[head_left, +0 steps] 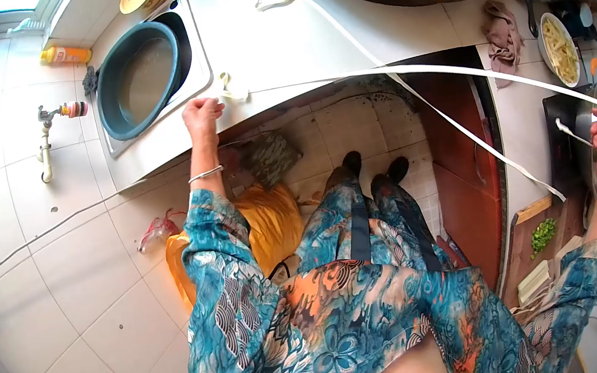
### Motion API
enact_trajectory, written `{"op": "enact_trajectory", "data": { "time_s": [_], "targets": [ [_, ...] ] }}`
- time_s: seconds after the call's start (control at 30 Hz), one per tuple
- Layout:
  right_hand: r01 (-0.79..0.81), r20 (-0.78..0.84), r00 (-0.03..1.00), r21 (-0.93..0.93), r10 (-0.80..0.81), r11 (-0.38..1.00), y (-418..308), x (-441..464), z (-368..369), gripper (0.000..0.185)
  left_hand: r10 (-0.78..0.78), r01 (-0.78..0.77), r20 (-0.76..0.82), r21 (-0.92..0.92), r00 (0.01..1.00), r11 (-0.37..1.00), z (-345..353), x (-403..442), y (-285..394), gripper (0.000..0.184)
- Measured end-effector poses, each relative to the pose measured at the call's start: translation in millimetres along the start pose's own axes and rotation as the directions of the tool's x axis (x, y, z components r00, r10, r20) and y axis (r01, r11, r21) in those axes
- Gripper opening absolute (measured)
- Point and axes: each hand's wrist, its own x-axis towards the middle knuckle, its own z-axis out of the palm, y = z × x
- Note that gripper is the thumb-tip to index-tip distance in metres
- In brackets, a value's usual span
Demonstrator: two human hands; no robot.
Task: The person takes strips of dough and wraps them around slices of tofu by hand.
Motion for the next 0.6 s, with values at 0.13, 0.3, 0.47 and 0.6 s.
{"op": "enact_trajectory", "data": {
  "time_s": [0.13, 0.3, 0.47, 0.6],
  "targets": [
    [0.007, 0.005, 1.0, -0.07, -0.006, 0.998, -5, 19, -16, 0.03, -0.059, 0.047, -0.059, -0.197, 0.997, 0.979, -43, 8, 6, 0.013],
    [0.012, -0.013, 1.0, -0.049, -0.012, 0.999, -15, 47, -39, 0.03, -0.026, -0.001, -0.134, -0.197, 0.991, 0.98, -106, 32, 6, 0.011],
    [-0.061, 0.031, 0.996, -0.451, 0.084, 0.891, 35, 75, -45, 0.023, 0.074, -0.056, -0.013, 0.533, 0.997, 0.844, -193, 83, -46, 0.024],
    [0.119, 0.364, 0.931, -0.335, 0.012, 0.935, 12, 27, 17, 0.012, 0.3, -0.115, 0.001, 0.924, 0.954, 0.365, -165, 43, -15, 0.036]
  ]
}}
